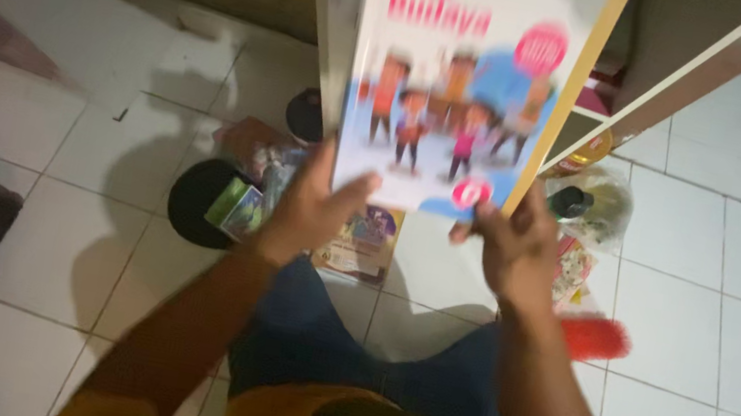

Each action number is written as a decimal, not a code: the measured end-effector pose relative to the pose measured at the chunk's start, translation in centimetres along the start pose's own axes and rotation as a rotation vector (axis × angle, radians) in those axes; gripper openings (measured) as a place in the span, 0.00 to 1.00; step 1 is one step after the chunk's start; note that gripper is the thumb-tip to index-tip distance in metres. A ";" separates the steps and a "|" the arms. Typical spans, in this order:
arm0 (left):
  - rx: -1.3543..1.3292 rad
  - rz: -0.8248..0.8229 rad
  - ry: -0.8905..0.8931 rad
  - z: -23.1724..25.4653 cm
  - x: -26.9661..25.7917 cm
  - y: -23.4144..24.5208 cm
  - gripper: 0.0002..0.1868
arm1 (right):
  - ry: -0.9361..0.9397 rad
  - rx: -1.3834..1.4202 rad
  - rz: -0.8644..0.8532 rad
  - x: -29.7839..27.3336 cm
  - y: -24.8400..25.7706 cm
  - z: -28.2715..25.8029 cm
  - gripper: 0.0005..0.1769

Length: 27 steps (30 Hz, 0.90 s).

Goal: The person sits on the floor and organizes various items, including books, plastic-wrapped papers, a small orange box, a pink pouch, and a black bucket, by picking them up and placing them onto a nearby white shelf.

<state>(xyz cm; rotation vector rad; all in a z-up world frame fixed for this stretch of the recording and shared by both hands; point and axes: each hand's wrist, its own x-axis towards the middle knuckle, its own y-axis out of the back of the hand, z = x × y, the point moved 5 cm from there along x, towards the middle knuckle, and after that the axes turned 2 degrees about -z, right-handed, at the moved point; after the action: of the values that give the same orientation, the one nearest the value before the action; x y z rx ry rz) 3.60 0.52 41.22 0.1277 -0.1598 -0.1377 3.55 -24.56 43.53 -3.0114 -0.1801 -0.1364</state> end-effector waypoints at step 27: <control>0.950 0.409 -0.772 17.5 19.0 9.9 0.10 | 1.142 -1.572 0.011 17.9 -8.2 -11.7 0.46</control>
<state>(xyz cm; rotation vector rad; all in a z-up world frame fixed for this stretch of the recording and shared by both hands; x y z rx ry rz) 20.49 5.46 62.52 0.9846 -1.0132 0.3209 19.29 -15.89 57.77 -3.2210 0.1697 -3.0399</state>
